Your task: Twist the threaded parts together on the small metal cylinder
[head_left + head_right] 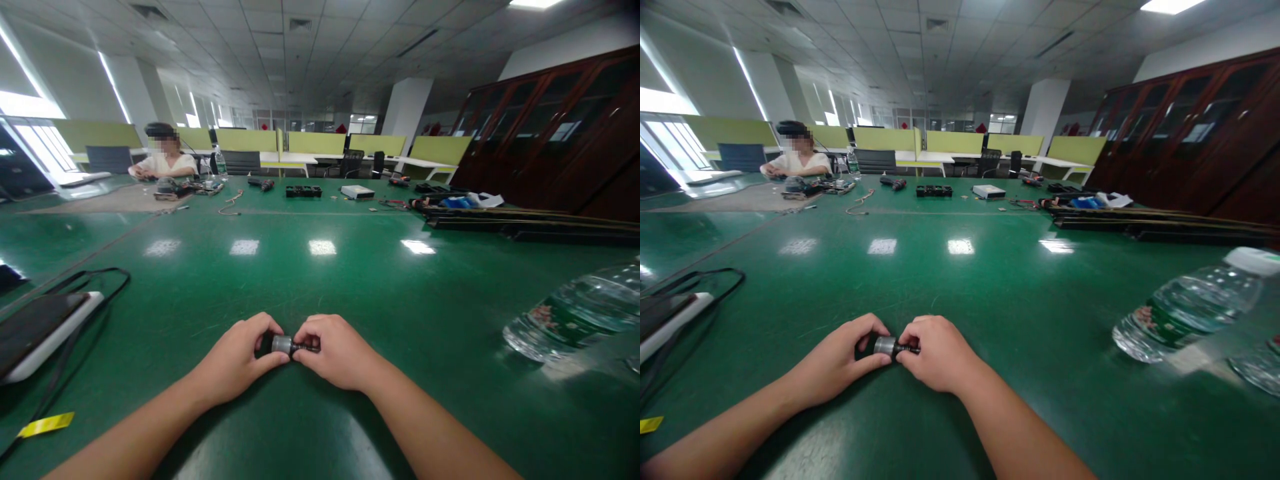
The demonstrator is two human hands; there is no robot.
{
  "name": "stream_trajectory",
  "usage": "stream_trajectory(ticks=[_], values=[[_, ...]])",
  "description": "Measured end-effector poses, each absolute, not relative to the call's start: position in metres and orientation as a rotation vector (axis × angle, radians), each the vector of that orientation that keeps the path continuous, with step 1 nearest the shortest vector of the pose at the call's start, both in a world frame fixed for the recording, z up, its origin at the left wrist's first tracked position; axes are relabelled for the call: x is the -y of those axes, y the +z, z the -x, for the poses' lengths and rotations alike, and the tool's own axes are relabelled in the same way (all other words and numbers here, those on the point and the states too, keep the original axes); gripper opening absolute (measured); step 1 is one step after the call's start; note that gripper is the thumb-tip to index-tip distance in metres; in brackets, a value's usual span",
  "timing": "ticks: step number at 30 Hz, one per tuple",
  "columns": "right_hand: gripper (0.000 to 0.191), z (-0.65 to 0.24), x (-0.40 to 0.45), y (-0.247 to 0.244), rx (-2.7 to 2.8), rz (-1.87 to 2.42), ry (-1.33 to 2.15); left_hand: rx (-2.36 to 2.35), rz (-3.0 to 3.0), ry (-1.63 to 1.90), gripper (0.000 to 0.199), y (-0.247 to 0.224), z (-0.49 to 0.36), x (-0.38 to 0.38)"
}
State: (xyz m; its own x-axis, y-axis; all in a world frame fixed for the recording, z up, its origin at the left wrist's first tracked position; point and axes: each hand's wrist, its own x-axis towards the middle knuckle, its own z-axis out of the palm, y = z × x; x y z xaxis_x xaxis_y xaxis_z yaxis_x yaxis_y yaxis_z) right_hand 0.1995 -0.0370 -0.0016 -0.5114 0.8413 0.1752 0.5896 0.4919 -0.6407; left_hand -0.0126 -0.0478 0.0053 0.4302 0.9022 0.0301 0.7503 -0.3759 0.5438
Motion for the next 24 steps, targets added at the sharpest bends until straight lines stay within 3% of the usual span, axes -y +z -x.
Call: stream_trajectory(ticks=[24], values=[[0.007,-0.22,0.032,0.004,2.309,1.26,0.753,-1.397,-2.19,0.459,0.022,0.004,0.016,0.046]])
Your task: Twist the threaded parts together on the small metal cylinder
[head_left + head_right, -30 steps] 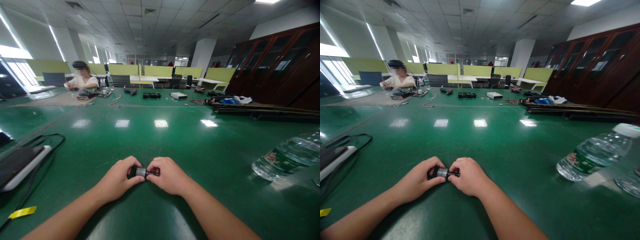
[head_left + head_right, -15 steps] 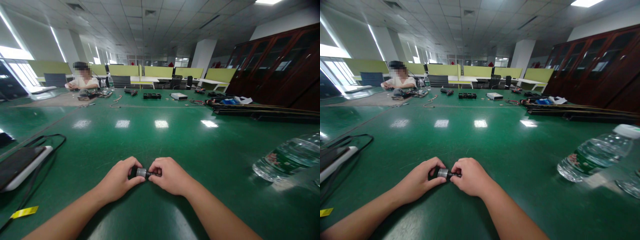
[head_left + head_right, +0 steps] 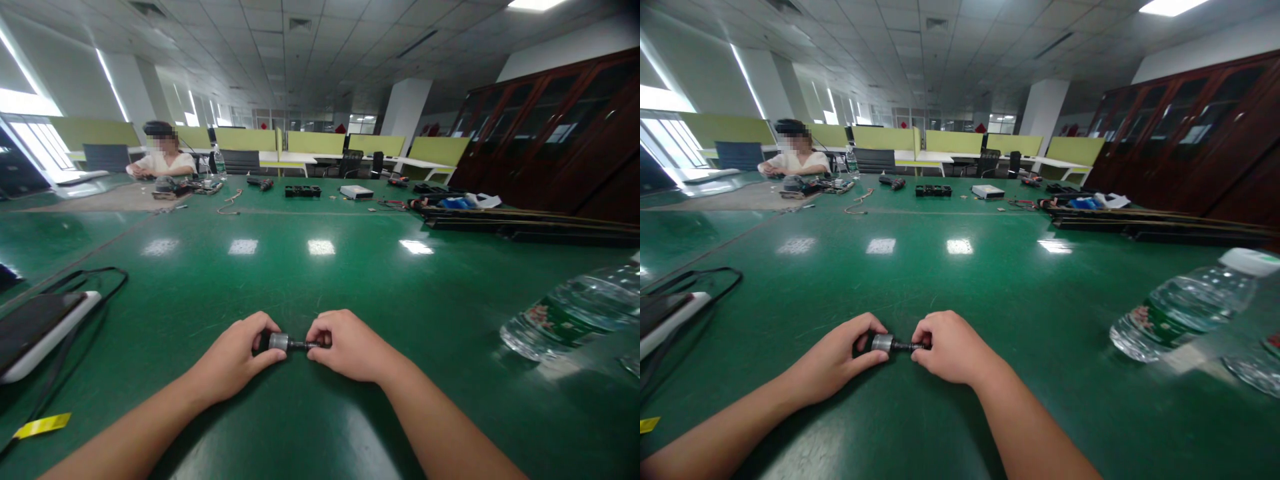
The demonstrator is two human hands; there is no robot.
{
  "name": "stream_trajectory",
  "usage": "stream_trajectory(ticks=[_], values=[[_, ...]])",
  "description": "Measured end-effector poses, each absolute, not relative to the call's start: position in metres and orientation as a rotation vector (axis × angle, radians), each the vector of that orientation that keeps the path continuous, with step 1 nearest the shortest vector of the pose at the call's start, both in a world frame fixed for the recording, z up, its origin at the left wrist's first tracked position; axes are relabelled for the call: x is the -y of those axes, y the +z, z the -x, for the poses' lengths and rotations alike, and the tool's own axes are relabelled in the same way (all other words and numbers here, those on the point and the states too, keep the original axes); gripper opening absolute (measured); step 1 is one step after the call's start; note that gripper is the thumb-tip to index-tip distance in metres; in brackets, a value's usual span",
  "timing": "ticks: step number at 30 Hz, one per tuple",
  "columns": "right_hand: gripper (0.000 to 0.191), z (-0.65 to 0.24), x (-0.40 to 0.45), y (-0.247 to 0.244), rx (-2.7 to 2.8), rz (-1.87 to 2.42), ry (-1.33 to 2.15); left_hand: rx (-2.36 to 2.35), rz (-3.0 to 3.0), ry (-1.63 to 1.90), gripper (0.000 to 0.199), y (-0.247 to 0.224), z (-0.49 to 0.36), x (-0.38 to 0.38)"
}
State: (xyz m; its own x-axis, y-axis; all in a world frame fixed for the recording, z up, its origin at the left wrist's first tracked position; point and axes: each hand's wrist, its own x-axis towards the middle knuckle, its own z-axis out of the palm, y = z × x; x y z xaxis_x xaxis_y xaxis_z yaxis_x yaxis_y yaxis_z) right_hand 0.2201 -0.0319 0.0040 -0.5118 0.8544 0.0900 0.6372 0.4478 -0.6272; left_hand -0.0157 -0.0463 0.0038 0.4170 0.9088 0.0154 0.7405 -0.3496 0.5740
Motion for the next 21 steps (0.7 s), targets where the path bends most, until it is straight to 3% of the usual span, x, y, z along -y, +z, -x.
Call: stream_trajectory(ticks=[14,21], values=[[0.011,-0.244,0.026,0.016,2.297,1.477,0.834,-1.398,-2.18,0.448,0.024,0.003,0.017,0.046],[0.011,-0.238,0.028,0.013,2.318,1.382,0.835,-1.393,-2.18,0.461,0.023,0.006,0.015,0.047]])
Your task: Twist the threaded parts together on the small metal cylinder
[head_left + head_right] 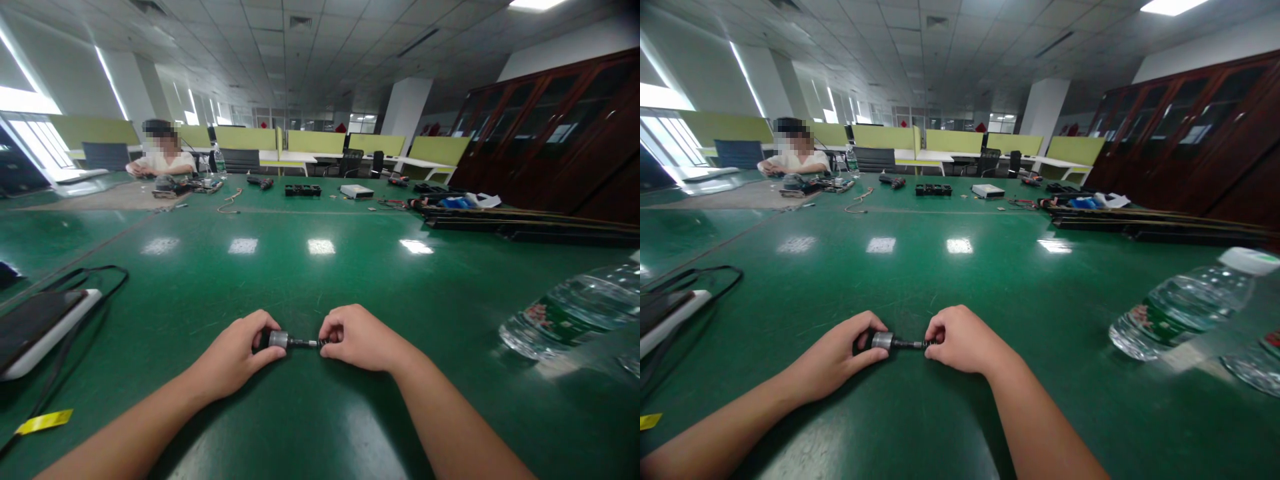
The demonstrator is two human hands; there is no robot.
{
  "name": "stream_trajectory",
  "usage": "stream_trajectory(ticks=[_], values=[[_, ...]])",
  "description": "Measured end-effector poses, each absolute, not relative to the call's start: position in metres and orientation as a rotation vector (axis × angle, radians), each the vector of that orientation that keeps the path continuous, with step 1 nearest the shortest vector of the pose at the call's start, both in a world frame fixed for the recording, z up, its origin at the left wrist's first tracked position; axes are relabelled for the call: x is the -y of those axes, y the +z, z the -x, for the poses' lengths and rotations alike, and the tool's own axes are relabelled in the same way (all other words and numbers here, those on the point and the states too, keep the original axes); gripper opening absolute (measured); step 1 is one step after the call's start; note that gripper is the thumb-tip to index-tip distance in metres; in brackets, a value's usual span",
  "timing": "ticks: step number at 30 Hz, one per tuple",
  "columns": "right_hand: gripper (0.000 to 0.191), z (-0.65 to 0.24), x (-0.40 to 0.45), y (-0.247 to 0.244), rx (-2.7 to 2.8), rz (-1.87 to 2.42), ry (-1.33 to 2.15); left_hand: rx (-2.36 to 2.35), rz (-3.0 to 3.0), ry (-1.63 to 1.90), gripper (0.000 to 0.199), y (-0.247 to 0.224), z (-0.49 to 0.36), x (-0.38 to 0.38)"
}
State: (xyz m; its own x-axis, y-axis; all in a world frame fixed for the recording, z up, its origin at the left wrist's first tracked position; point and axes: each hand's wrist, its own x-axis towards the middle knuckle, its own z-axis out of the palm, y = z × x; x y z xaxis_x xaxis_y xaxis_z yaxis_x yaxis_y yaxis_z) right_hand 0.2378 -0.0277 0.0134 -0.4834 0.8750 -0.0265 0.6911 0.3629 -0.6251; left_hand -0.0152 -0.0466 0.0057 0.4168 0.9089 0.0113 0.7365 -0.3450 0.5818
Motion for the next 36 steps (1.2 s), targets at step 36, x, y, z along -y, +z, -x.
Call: stream_trajectory(ticks=[36], values=[[0.027,-0.21,0.033,-0.005,2.119,1.203,0.928,-1.388,-2.175,0.49,0.022,0.004,0.015,0.046]])
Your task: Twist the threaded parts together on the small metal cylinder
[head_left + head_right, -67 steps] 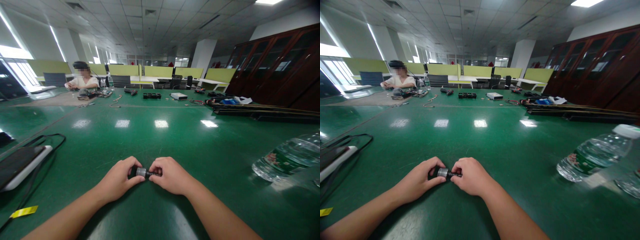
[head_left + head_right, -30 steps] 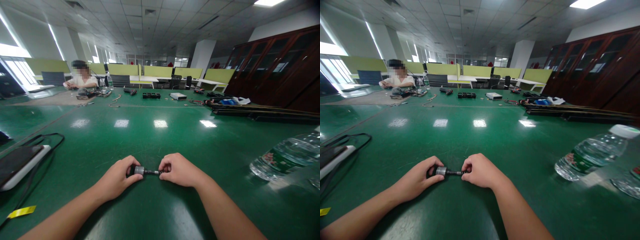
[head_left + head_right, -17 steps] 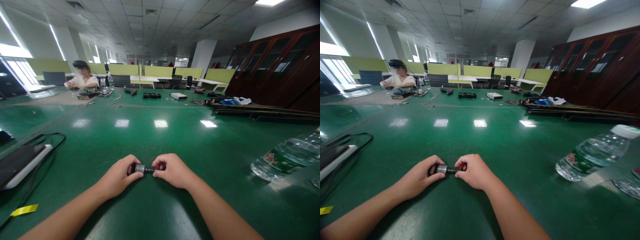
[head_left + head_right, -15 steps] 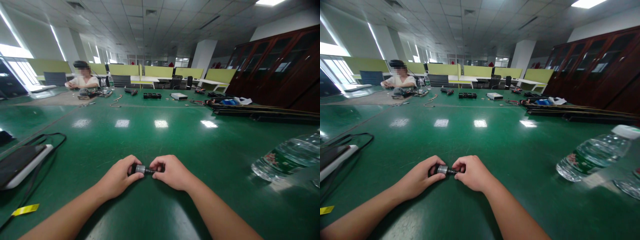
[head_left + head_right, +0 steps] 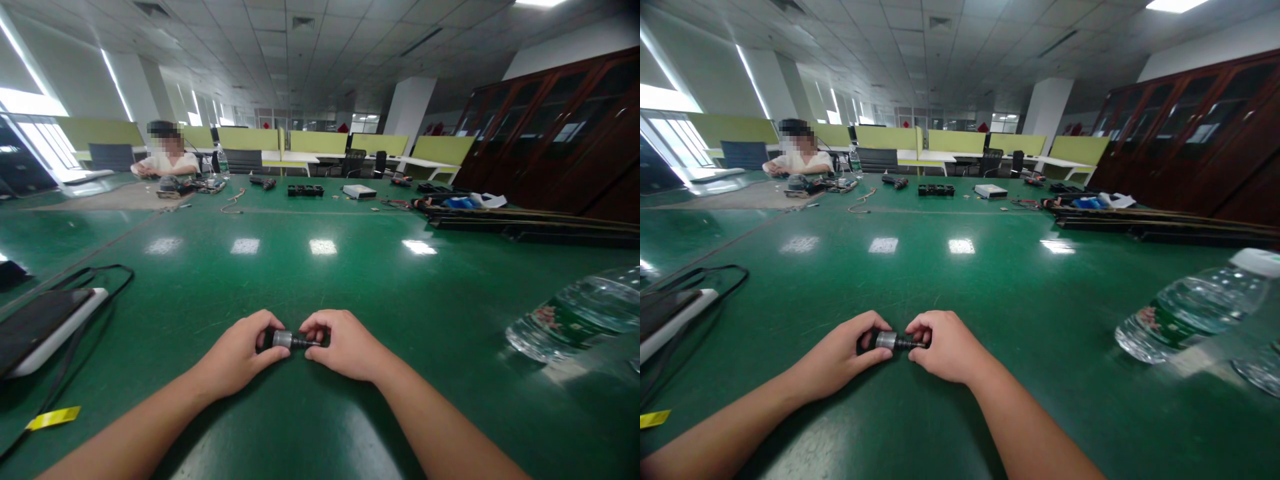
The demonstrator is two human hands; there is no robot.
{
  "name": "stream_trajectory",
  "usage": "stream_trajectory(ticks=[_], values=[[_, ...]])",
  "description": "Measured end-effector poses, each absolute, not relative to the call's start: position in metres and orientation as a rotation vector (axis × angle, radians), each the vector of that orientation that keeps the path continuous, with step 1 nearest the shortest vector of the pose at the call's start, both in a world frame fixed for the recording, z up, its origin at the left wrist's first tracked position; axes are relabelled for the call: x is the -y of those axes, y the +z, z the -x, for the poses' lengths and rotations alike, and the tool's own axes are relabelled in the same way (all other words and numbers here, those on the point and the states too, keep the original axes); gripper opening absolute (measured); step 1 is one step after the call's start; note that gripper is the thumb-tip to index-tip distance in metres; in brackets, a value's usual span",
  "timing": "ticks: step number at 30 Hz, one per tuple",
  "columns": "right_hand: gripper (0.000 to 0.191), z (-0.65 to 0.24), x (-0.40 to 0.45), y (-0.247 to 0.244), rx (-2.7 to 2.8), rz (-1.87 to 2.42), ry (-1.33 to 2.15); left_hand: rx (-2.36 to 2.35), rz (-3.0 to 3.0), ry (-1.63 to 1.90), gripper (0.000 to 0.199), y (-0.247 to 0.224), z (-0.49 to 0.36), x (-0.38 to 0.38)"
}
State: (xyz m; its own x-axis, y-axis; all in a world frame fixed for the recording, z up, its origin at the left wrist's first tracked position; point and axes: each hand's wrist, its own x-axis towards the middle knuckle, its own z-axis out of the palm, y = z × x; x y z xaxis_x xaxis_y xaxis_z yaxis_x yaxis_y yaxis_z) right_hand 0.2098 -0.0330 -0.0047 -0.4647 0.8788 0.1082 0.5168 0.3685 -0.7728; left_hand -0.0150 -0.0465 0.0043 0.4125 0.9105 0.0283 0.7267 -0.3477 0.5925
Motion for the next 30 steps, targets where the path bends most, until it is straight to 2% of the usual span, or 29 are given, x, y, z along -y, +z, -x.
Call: stream_trajectory(ticks=[11,23,30], values=[[0.027,-0.21,0.033,-0.005,2.196,1.169,0.86,-1.331,-2.219,0.503,0.022,0.005,0.015,0.047],[0.012,-0.203,0.037,-0.004,2.252,1.148,0.761,-1.367,-2.207,0.493,0.02,0.008,0.012,0.048],[0.012,-0.2,0.034,-0.007,2.191,1.168,0.796,-1.34,-2.223,0.515,0.018,0.006,0.013,0.047]])
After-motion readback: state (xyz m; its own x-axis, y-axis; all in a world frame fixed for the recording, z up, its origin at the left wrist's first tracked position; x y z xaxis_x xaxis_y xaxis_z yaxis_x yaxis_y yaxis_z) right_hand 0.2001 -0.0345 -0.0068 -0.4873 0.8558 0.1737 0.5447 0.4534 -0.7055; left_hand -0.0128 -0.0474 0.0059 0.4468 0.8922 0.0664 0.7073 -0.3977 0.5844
